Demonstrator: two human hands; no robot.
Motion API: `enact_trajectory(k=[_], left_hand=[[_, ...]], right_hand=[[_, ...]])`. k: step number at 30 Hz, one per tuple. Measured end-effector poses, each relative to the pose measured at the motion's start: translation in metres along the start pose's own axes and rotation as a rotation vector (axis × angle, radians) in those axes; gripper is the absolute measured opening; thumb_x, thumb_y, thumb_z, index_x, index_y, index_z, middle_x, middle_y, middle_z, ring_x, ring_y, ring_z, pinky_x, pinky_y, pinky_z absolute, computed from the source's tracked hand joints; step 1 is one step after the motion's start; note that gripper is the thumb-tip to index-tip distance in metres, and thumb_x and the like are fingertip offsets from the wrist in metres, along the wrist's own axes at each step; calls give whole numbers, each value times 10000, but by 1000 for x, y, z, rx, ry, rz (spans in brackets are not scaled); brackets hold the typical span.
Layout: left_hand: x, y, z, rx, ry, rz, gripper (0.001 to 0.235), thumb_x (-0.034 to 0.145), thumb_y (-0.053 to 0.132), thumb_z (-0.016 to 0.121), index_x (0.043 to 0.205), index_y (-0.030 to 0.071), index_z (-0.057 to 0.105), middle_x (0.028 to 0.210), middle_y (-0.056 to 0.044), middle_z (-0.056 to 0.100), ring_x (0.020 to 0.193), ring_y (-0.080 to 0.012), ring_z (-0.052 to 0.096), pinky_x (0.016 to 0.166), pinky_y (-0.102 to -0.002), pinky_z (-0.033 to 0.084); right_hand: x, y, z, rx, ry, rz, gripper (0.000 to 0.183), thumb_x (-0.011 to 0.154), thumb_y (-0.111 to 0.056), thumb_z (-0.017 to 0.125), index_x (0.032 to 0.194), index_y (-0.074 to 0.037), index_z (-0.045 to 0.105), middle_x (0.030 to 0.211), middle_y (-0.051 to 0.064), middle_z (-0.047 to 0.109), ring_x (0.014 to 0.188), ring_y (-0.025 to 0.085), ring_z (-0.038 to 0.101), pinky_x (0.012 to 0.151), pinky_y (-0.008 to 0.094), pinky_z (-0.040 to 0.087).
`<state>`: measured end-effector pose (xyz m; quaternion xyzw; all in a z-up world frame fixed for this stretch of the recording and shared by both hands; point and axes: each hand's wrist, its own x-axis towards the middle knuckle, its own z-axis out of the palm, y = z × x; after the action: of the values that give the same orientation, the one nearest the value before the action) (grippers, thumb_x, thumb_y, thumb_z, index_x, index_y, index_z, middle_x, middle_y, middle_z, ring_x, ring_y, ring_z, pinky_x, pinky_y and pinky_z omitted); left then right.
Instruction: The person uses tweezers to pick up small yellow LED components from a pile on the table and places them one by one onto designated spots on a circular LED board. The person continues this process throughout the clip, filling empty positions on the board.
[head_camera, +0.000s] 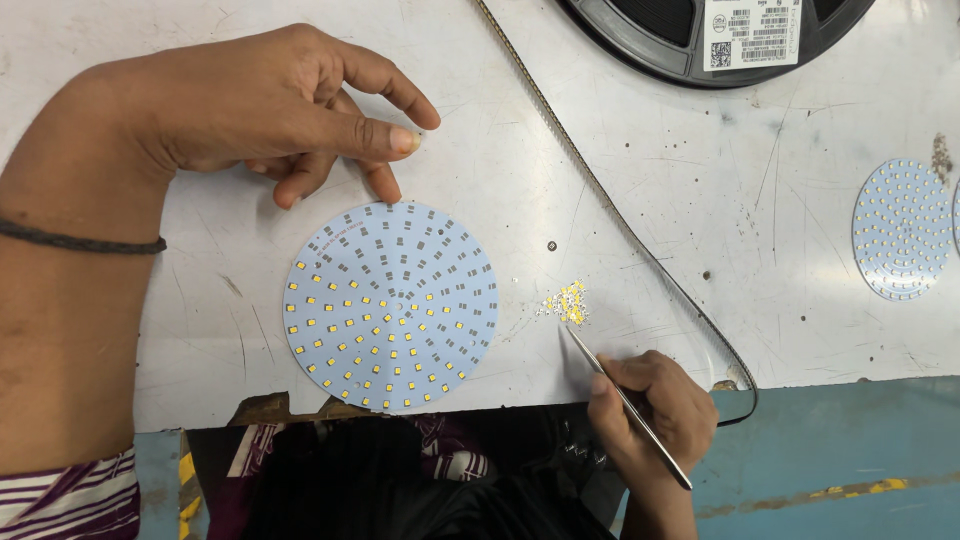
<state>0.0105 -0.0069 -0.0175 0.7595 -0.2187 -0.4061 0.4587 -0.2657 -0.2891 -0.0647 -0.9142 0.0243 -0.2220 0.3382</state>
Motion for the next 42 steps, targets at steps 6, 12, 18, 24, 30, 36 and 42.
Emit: enact_trajectory(k=[6, 12, 18, 24, 30, 36, 42], left_hand=[[0, 1, 0, -11, 1, -6, 566, 840, 421, 717, 1301, 95, 672, 800, -172, 790, 288, -105, 504, 287, -244, 358], [0, 1, 0, -7, 5, -5, 572, 832, 425, 720, 1297, 96, 671, 799, -167, 791, 286, -105, 514, 280, -236, 317], [0, 1, 0, 7, 10, -5, 562, 847, 409, 718, 1304, 85, 668, 803, -173, 788, 288, -114, 510, 284, -239, 332], [-1, 2, 1, 14, 16, -11, 557, 844, 412, 716, 1295, 88, 671, 795, -164, 788, 285, -116, 511, 282, -240, 314], [-2, 2, 2, 7, 25, -15, 567, 824, 385, 706, 1305, 87, 676, 799, -171, 786, 290, -113, 489, 290, -238, 320], [-2, 2, 3, 9, 43, 0, 582, 818, 400, 695, 1298, 74, 659, 803, -193, 772, 272, -129, 485, 278, -248, 337], [-1, 3, 3, -1, 31, -19, 584, 830, 396, 694, 1317, 76, 661, 828, -212, 772, 280, -132, 483, 281, -265, 376]], right_hand=[[4, -1, 0, -94, -41, -24, 172, 817, -93, 784, 776, 15, 657, 751, 86, 715, 542, 96, 600, 501, 221, 418], [2, -2, 0, -69, -15, 11, 166, 795, -82, 783, 779, 32, 664, 709, 94, 697, 509, 103, 568, 488, 234, 392], [2, 3, -1, -47, -38, -43, 203, 808, -87, 787, 763, 20, 621, 744, 107, 706, 536, 90, 588, 490, 221, 406], [-1, 3, -5, -47, -45, -36, 170, 777, -88, 770, 761, 6, 630, 656, 88, 653, 496, 97, 549, 466, 236, 364], [-6, 7, -9, -21, -12, -91, 178, 832, -98, 761, 801, 1, 616, 667, 77, 617, 528, 111, 540, 503, 235, 376], [-7, 11, -10, -30, -19, -82, 195, 826, -107, 775, 773, -3, 618, 630, 66, 621, 495, 108, 539, 482, 243, 360], [-2, 5, -11, -11, -60, -98, 202, 824, -120, 794, 833, 12, 641, 752, 108, 691, 567, 122, 597, 519, 236, 416]])
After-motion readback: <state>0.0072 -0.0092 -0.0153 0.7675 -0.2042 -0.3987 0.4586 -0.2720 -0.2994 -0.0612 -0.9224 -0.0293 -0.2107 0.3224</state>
